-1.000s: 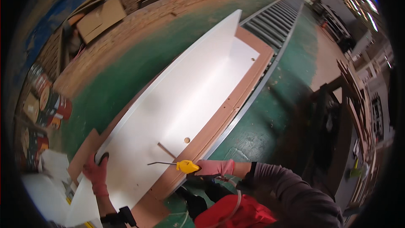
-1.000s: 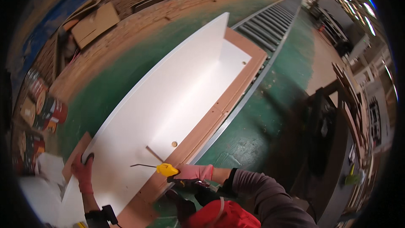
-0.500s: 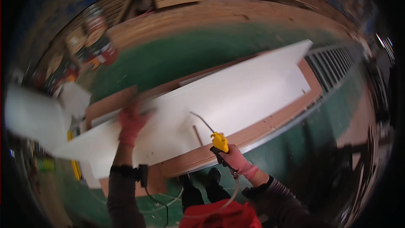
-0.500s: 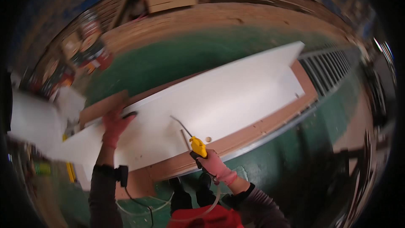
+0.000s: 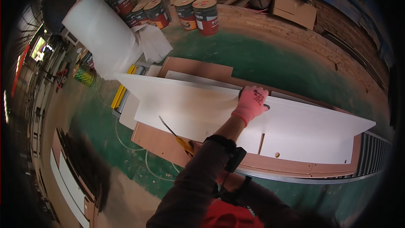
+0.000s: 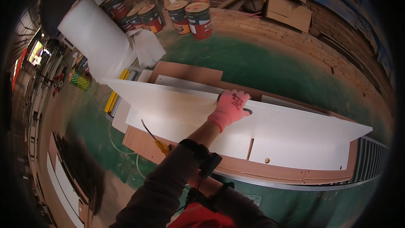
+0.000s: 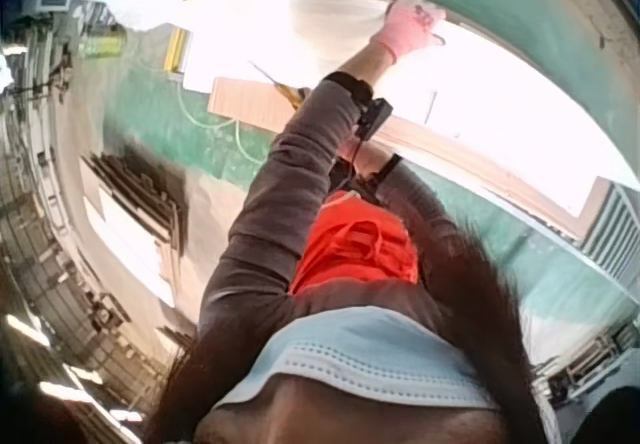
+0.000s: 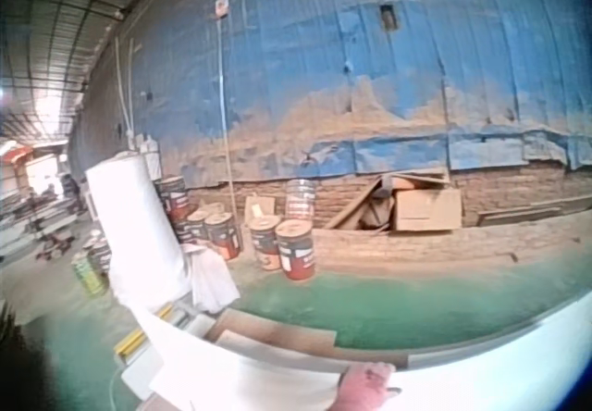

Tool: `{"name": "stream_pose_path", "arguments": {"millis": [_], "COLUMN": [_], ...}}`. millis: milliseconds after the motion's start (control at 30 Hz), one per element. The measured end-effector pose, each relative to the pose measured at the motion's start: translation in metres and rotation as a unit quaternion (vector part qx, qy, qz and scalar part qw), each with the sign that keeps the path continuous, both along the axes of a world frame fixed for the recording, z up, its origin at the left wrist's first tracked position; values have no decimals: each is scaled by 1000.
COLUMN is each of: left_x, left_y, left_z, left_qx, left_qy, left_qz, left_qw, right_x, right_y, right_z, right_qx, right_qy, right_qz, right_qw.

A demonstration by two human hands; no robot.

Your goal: The recorder uses a pneumatic air gun to blow dust off wooden panels and then wipes them down with a cleaning solution and a rag.

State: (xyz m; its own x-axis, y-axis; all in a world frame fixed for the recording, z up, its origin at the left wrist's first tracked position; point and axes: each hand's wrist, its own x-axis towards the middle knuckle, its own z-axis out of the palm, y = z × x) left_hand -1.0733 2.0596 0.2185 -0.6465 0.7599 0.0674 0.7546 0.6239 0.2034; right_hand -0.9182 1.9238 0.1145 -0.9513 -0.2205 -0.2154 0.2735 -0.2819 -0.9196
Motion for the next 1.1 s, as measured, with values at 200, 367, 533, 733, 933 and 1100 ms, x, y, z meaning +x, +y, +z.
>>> {"name": "stream_pose_path", "arguments": {"millis": [200, 367, 533, 733, 933, 1100], "left_x": [1, 1, -9, -5, -33, -14], "left_y": [-12, -10, -9, 2, -5, 13], "left_z": [-4, -7, 7, 15, -13, -4], "left_qx": [-16, 11, -33, -87, -39, -131], "left_qy": [-25, -32, -108, -131, -104, -77], "left_qz": [-1, -9, 12, 5, -9, 16], "left_qw": [1000, 999, 993, 987, 994, 988], "right_x": [-9, 30, 48, 53, 180, 303], "right_y": [16, 96, 107, 128, 258, 355], "right_z": [-1, -9, 1, 39, -75, -103], "right_qx": [245, 305, 307, 328, 48, -60], "right_qy": [105, 208, 76, -51, -250, -268], "right_qz": [-23, -65, -170, -259, -571, -811], "right_qw": [964, 927, 933, 907, 780, 516]}}
